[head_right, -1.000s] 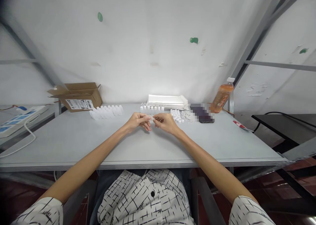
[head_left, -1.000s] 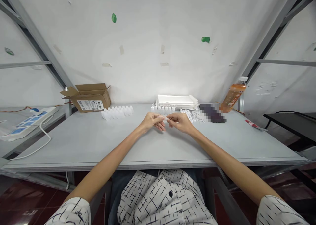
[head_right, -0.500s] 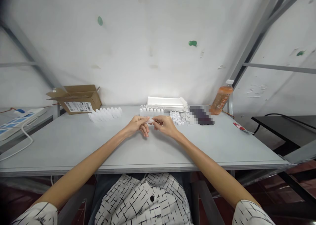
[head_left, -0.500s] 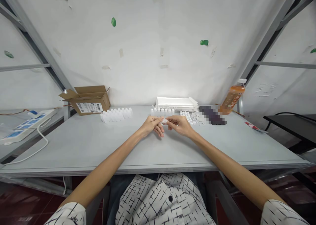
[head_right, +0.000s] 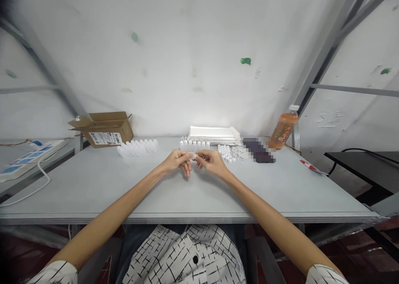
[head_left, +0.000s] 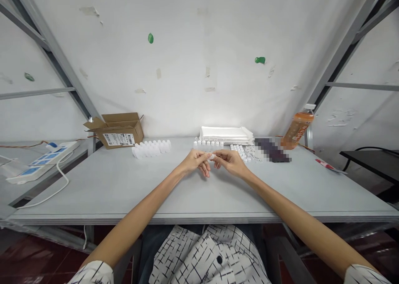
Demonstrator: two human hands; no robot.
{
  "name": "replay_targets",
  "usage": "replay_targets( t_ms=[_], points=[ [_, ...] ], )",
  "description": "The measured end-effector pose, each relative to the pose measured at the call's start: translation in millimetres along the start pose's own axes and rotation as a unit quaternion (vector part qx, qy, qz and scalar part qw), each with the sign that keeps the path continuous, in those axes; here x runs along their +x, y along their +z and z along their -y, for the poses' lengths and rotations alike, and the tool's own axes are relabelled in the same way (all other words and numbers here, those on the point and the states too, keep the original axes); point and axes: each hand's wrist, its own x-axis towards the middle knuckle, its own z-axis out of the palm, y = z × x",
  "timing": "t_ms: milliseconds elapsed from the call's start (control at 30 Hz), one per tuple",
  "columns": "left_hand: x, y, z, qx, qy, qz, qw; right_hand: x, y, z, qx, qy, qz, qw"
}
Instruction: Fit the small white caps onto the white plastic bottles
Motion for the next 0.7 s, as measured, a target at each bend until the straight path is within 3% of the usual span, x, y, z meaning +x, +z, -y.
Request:
replay_targets(
  t_ms=[700],
  points=[
    [-3.7,1.4,-2.3,0.159,0.065,-0.008,0.985,2.0,1.5,-16.1,0.051,0.016,-0.010,0.999]
  ],
)
